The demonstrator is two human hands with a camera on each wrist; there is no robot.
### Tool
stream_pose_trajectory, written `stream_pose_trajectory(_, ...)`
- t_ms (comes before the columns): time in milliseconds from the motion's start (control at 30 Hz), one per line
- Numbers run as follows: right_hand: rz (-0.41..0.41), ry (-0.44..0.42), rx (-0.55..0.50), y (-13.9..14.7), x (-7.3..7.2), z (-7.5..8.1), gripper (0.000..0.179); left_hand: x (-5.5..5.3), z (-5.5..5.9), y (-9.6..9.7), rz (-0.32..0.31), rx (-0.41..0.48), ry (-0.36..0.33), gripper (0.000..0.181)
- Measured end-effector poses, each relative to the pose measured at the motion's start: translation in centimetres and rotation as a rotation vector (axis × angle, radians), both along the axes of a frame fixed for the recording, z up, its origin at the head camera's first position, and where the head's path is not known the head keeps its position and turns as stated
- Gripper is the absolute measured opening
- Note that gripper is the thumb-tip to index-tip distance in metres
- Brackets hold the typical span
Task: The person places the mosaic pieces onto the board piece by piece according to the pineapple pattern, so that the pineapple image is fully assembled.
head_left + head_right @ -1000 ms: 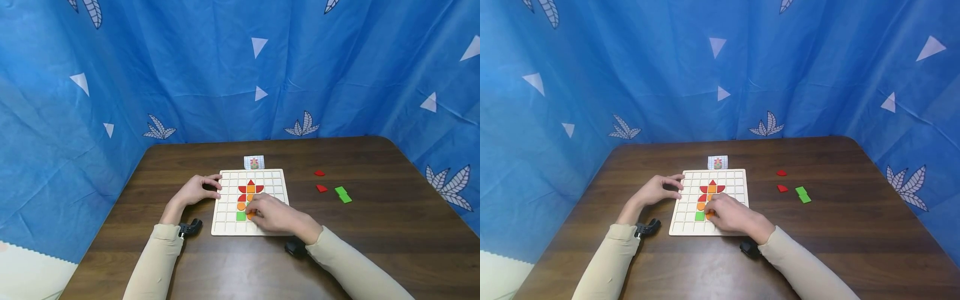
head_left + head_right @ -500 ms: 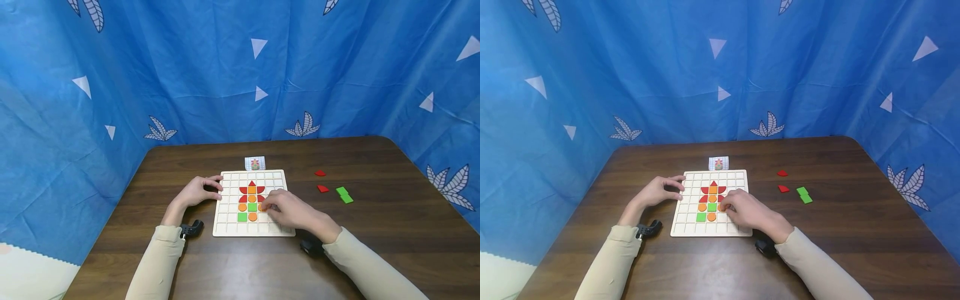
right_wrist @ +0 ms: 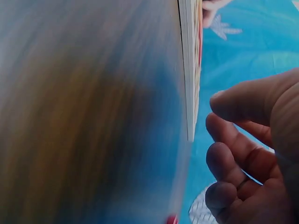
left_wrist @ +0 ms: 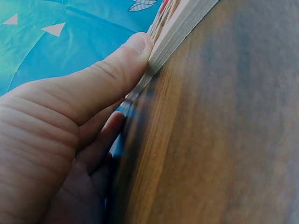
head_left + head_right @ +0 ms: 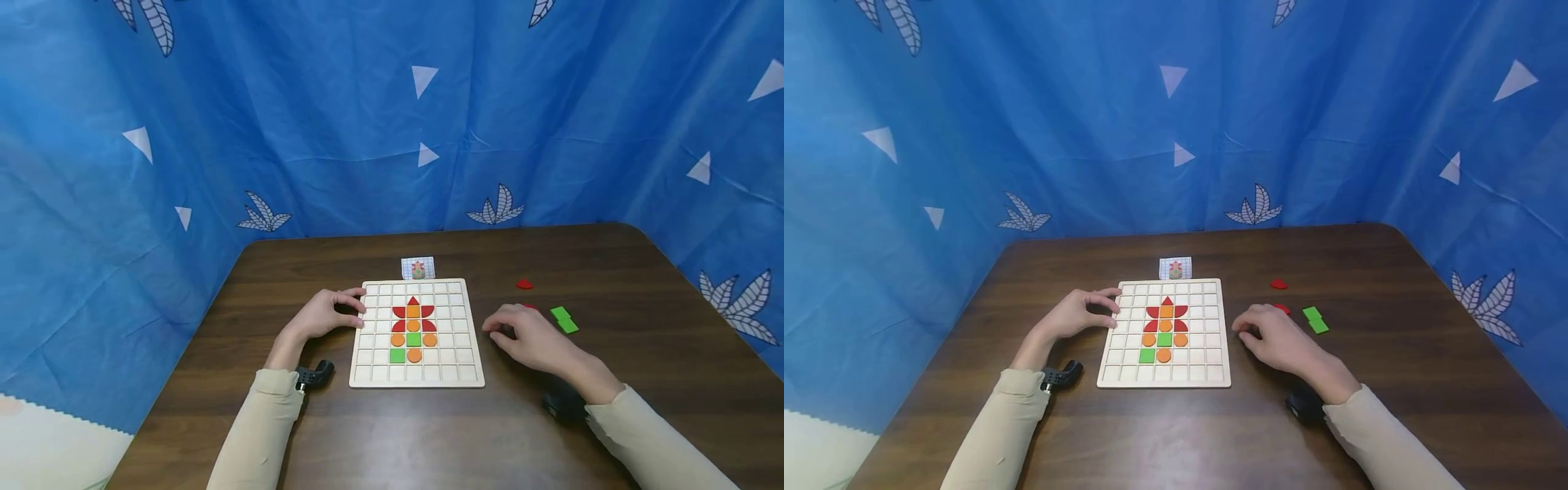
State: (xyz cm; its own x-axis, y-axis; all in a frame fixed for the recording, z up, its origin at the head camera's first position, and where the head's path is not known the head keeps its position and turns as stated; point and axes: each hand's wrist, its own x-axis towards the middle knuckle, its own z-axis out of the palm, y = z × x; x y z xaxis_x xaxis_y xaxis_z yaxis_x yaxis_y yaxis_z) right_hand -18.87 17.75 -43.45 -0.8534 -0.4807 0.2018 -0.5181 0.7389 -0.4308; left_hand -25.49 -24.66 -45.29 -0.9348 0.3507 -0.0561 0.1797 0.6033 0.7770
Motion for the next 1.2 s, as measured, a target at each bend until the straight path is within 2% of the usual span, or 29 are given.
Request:
stream_pose_trajectory(333,-0.102,0.019,0.007,5.1,-0.1,0.0,0.019,0.0,0.0,0.1,-0.001,0.003,0.011,0.021)
stream_pose_trajectory(567,-0.178,-0.025,-0.004,7.7,-0.1,0.2,0.027,0.0,0.0,0.2,0.008,0.008,0.002,0.021)
stream_pose_trajectory(1033,-0.34,-0.162,0.037,10.3,-0.5,0.0,0.037,0.0,-0.1,0.2,0.027,-0.005,-0.008,0.019)
stream_pose_trajectory(1200,-0.368,-0.203,0.049,10.2,-0.4,0.2,0.031,0.0,-0.1,0.1,0.02,-0.006,-0.007,0.019)
